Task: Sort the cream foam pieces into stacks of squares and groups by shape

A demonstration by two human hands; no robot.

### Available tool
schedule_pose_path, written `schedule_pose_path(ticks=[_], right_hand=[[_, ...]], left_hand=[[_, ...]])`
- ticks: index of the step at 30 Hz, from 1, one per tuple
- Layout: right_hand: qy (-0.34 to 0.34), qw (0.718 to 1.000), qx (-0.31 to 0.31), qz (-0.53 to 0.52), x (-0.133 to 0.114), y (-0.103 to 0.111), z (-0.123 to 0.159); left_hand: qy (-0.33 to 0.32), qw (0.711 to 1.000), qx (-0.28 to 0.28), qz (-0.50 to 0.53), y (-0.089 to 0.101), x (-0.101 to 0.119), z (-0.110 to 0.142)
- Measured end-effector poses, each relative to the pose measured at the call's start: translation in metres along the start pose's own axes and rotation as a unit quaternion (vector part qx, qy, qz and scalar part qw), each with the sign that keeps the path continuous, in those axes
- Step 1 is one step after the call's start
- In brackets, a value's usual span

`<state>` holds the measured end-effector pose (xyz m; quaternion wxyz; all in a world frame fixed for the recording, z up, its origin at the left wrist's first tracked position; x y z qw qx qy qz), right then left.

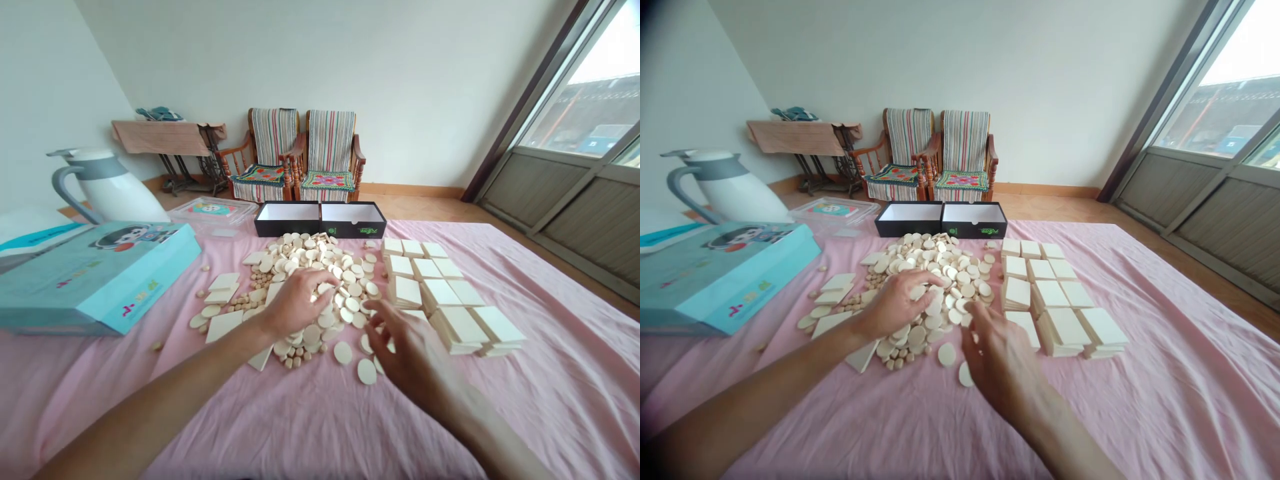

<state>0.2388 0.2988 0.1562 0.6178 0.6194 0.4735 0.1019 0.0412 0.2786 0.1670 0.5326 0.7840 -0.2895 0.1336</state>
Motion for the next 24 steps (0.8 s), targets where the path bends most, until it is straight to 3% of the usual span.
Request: schedule_pose_path(ticks=[5, 9, 12, 19, 24], right_hand=[[0.163, 0.982, -0.095, 0.017, -0.068, -0.046, -0.018], [0.308, 0.939, -0.129, 0.082, -0.102, -0.073, -0.036], [0.38, 0.905, -0.143, 0.123, -0.114, -0.086, -0.05], [0.375, 0.893, -0.175, 0.173, -0.125, -0.1, -0.07], [0.363, 0.905, -0.143, 0.167, -0.119, -0.071, -0.069]], left_hand=[[0.114, 0.984, 0.14, 0.007, 0.045, -0.06, 0.016], [0.145, 0.966, 0.213, -0.001, 0.05, -0.093, 0.03], [0.16, 0.961, 0.221, -0.034, 0.048, -0.106, 0.036], [0.182, 0.955, 0.227, -0.056, 0.053, -0.113, 0.043], [0.181, 0.956, 0.225, -0.059, 0.05, -0.116, 0.043]])
Point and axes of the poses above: each hand's wrist, its own z-axis away from the middle knuckle, its own y-axis out of the back of the hand, x = y × z, the point moved 3 cm from there along -z, towards the middle knuckle, and after that the axes turned 4 degrees about -x, right-handed, at the moved point
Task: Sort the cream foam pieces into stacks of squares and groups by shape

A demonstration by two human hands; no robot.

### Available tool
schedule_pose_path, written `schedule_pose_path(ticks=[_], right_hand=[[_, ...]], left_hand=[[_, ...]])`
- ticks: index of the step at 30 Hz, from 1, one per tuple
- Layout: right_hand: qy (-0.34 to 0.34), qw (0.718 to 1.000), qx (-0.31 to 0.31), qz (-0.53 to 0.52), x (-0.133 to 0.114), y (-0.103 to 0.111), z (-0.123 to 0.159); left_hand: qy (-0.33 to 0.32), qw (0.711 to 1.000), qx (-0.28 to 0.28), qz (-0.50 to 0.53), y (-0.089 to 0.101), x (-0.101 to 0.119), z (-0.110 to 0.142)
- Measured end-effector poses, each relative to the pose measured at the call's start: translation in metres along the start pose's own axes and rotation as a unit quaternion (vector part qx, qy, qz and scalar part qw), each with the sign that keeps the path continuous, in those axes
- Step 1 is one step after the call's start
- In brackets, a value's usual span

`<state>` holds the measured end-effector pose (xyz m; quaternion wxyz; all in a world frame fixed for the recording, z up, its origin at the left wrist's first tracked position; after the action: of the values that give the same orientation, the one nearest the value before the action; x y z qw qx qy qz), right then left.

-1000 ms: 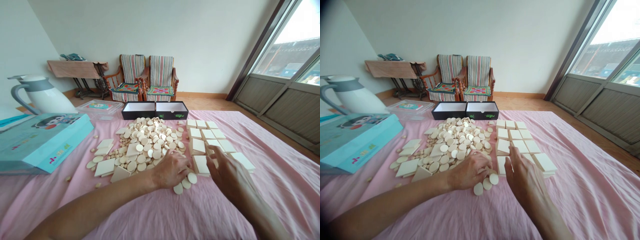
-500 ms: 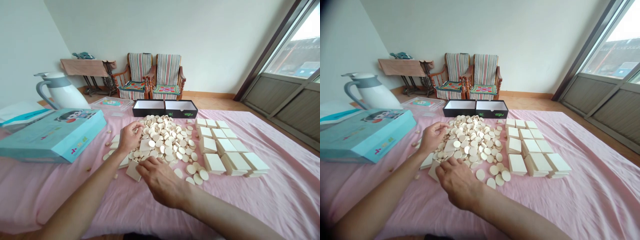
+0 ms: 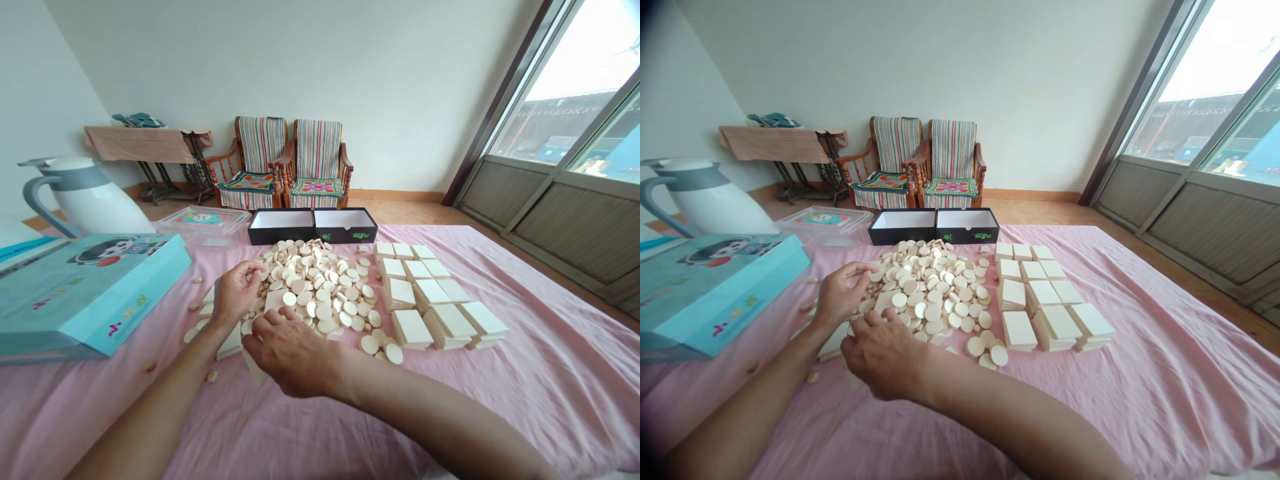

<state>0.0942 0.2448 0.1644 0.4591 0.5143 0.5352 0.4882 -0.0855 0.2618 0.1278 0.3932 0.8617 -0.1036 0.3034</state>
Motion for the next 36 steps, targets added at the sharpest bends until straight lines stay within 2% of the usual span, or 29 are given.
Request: schedule_pose_path(ticks=[2, 4, 8, 12, 14, 16, 22, 30, 33, 36], right_hand=[[-0.031, 0.999, 0.007, -0.032, 0.019, 0.014, 0.019], [-0.087, 0.994, 0.014, -0.068, 0.052, 0.026, 0.043], [-0.233, 0.969, 0.023, -0.076, 0.146, 0.034, 0.096], [-0.394, 0.919, -0.016, -0.022, 0.239, 0.036, 0.142], [-0.455, 0.889, -0.04, -0.008, 0.273, 0.036, 0.159], [-0.482, 0.873, -0.068, -0.014, 0.297, 0.033, 0.169], [-0.467, 0.873, -0.127, -0.057, 0.332, 0.016, 0.18], [-0.427, 0.887, -0.146, -0.094, 0.338, 0.004, 0.183], [-0.433, 0.886, -0.121, -0.112, 0.338, 0.006, 0.188], [-0.42, 0.898, -0.044, -0.126, 0.331, 0.012, 0.189]], left_hand=[[0.005, 1.0, -0.001, 0.007, -0.001, -0.003, -0.001], [0.011, 1.0, -0.007, 0.013, -0.002, -0.005, -0.002], [0.025, 0.999, -0.016, 0.016, -0.002, -0.005, -0.002], [0.032, 0.999, -0.019, 0.019, 0.0, -0.004, -0.002], [0.033, 0.999, -0.019, 0.02, 0.0, -0.006, -0.002], [0.033, 0.999, -0.02, 0.019, 0.0, -0.008, -0.002], [0.032, 0.999, -0.018, 0.014, 0.0, -0.012, -0.004], [0.042, 0.999, -0.011, 0.008, 0.005, -0.011, -0.005], [0.048, 0.999, -0.005, 0.016, 0.008, -0.012, -0.006], [0.055, 0.998, -0.004, 0.02, 0.012, -0.018, -0.009]])
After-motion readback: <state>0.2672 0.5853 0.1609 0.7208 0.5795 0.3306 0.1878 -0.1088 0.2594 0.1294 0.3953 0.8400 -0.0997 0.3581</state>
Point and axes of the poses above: each hand's wrist, its own z-axis away from the middle knuckle, its own y-axis out of the back of the hand, x = y × z, the point moved 3 cm from there along -z, towards the middle knuckle, and after that the axes turned 4 degrees about -x, right-handed, at the moved point
